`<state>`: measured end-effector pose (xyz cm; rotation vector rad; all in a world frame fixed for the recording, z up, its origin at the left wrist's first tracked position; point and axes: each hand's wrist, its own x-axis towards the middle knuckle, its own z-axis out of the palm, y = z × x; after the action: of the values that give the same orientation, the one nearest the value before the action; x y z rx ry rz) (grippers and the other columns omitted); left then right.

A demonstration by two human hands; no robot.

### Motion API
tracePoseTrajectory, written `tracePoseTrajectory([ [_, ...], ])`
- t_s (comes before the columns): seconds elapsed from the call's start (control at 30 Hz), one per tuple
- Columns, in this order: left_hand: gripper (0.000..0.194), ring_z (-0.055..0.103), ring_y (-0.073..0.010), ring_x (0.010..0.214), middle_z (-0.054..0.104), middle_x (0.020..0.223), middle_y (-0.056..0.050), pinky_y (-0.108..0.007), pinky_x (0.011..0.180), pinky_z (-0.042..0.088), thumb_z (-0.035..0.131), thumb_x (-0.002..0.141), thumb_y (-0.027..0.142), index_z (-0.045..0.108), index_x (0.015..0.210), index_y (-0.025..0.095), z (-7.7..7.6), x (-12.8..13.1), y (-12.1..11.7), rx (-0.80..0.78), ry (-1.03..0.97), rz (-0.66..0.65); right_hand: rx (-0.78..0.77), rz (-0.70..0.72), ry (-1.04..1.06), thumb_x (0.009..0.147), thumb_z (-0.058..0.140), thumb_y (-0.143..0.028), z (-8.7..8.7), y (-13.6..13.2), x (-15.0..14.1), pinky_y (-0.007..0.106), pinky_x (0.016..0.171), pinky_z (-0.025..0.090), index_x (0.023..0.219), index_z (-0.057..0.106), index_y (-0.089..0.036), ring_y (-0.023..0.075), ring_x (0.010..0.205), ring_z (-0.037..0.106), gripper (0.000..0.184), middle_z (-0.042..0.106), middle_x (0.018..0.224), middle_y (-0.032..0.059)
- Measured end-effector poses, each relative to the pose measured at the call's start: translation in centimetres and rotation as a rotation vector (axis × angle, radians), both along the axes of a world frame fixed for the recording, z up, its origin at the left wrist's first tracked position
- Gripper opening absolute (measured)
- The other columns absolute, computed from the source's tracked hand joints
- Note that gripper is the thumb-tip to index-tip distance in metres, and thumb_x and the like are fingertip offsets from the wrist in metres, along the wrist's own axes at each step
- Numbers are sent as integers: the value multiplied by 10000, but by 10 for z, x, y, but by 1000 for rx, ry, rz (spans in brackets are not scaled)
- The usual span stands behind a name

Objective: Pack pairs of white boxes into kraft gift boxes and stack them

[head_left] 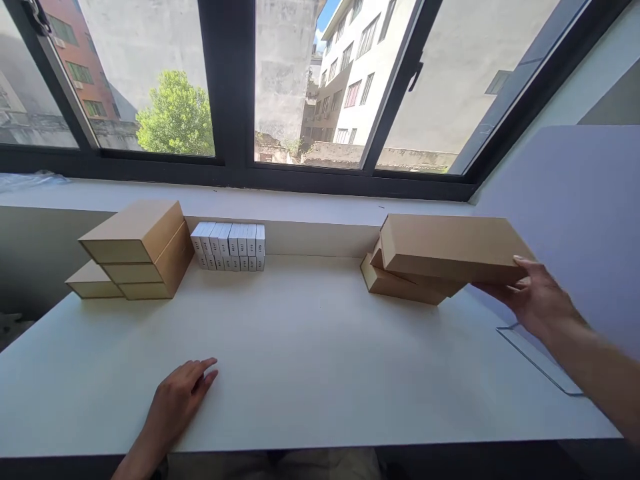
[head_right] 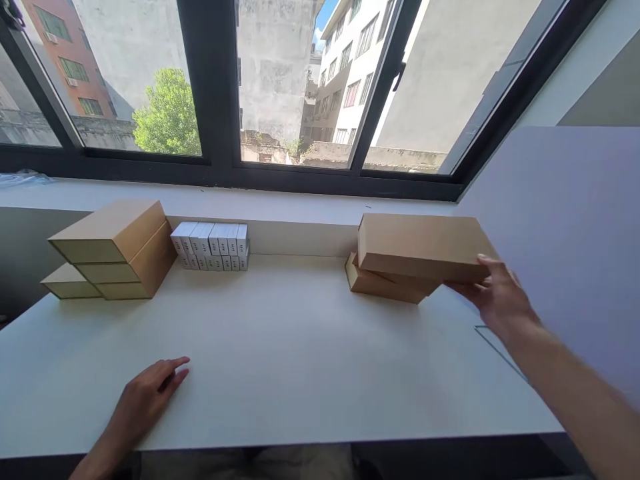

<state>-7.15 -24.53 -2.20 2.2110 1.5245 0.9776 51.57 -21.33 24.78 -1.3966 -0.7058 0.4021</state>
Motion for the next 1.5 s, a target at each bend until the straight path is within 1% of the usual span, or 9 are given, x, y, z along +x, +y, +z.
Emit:
tracePoseTrajectory([
  [0.1, 391, 679, -172, 802, 714, 1019, -48, -292, 758, 562, 518, 951, 489, 633, 1250, 265, 10, 20, -11, -222, -226, -27, -38, 218, 191, 802, 677, -358, -46, -24, -61, 356, 745, 625, 1009, 574, -236, 205, 931, 630, 262, 578, 1060, 63],
  [0.23, 594, 521, -257, 1326, 478, 1497, -97, -395, 1094, 447, 542, 941, 475, 381, 1484, 296, 24, 58, -35, -392, -593, -76, -266, 500, 322, 738, 731, -507, -128, -46, -158, 457, 870, 608, 944, 512, -248, 232, 968, 642, 396, 592, 1123, 32],
  [0.37, 776, 302, -313, 1481, 273, 1618, -136, -442, 1195, 320, 580, 904, 515, 223, 1542, 255, 32, 72, -46, -456, -859, -3, -481, 780, 116, 782, 608, -698, -175, -45, -214, 431, 836, 578, 930, 485, -239, 236, 944, 640, 498, 614, 994, 35],
  [0.57, 497, 366, -336, 1441, 402, 1538, -145, -458, 1134, 396, 663, 817, 578, 533, 1137, 220, 39, 39, -30, -578, -1004, 149, -677, 925, -725, 879, 488, -661, -163, -25, -224, 305, 619, 433, 719, 432, -229, 175, 651, 537, 464, 569, 691, 5],
  [0.7, 401, 485, -350, 1332, 410, 1521, -122, -425, 999, 494, 761, 764, 467, 471, 801, 192, 56, 28, -18, -684, -1015, 54, -683, 1051, -384, 843, 534, -679, -159, -21, -231, 250, 482, 385, 817, 389, -240, 128, 495, 548, 463, 609, 703, -26],
  [0.97, 232, 508, -232, 1289, 571, 1356, -38, -281, 1005, 428, 706, 821, 284, 584, 1011, 231, 82, 20, -17, -903, -1167, -111, -752, 1095, 89, 822, 556, -694, -154, -25, -217, 213, 373, 252, 740, 423, -219, 109, 325, 457, 501, 472, 407, -59],
  [1.23, 193, 466, -286, 1356, 419, 1549, -38, -358, 1038, 436, 704, 781, 297, 617, 941, 234, 84, 26, -24, -736, -1103, -97, -544, 953, -46, 779, 657, -676, -145, -34, -227, 273, 574, 481, 935, 563, -228, 145, 630, 540, 483, 548, 696, -26],
  [1.33, 216, 462, -329, 1362, 357, 1590, -69, -406, 1044, 446, 738, 760, 369, 618, 844, 211, 93, 29, -24, -669, -1016, -90, -526, 909, -124, 775, 652, -682, -151, -34, -229, 266, 515, 466, 793, 521, -224, 156, 646, 526, 477, 537, 732, 0],
  [1.5, 372, 585, -326, 1199, 613, 1358, -106, -396, 938, 520, 713, 784, 493, 549, 674, 178, 97, 30, -22, -644, -931, 17, -598, 977, -215, 773, 608, -728, -159, -43, -230, 237, 464, 385, 640, 406, -218, 122, 539, 438, 565, 417, 605, -27],
])
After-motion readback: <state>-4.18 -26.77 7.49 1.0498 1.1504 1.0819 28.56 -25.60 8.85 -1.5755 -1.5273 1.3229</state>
